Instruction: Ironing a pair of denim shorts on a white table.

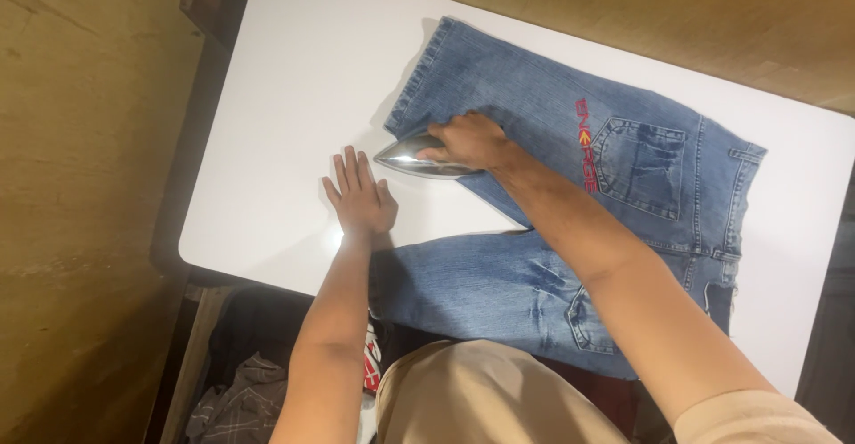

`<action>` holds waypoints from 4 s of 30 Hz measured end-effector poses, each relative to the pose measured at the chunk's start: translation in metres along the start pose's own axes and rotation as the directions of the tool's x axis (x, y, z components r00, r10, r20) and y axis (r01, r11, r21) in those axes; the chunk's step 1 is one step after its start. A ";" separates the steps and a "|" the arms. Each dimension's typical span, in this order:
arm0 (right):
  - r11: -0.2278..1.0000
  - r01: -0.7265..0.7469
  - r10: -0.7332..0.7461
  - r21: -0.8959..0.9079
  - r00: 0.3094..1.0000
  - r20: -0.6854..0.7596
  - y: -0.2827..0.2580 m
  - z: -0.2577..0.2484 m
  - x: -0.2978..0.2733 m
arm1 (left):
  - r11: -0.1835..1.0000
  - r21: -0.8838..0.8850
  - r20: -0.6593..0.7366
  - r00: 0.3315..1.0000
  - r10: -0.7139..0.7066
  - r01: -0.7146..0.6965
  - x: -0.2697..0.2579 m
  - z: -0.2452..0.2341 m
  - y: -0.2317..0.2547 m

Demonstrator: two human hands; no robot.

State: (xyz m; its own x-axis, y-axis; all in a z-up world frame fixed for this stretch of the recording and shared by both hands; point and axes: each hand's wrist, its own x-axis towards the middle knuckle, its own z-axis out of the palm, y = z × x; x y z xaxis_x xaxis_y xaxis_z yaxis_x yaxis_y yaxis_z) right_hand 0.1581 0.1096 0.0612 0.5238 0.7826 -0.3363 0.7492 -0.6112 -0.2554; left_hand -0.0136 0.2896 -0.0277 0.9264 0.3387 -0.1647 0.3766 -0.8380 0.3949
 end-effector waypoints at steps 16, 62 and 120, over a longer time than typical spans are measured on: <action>0.997 -0.048 0.049 0.056 0.999 -0.020 0.076 0.028 -0.122 | 0.994 0.109 0.051 0.998 -0.030 0.025 0.007 0.018 0.000; 0.995 -0.099 0.098 0.004 0.994 0.039 0.088 0.030 -0.133 | 0.990 0.134 0.303 0.953 0.006 -0.049 0.052 -0.021 0.061; 0.990 0.133 -0.136 -0.039 0.988 -0.071 0.101 0.047 -0.185 | 0.950 0.310 0.408 0.907 -0.109 -0.025 0.061 -0.014 0.073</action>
State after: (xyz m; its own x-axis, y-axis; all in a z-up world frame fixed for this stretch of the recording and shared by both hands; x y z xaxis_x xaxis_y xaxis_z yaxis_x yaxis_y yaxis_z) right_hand 0.1179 -0.1027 0.0545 0.4444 0.8648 -0.2336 0.8276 -0.4962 -0.2625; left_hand 0.0699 0.2553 0.0037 0.7970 0.2238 -0.5610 0.3333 -0.9376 0.0995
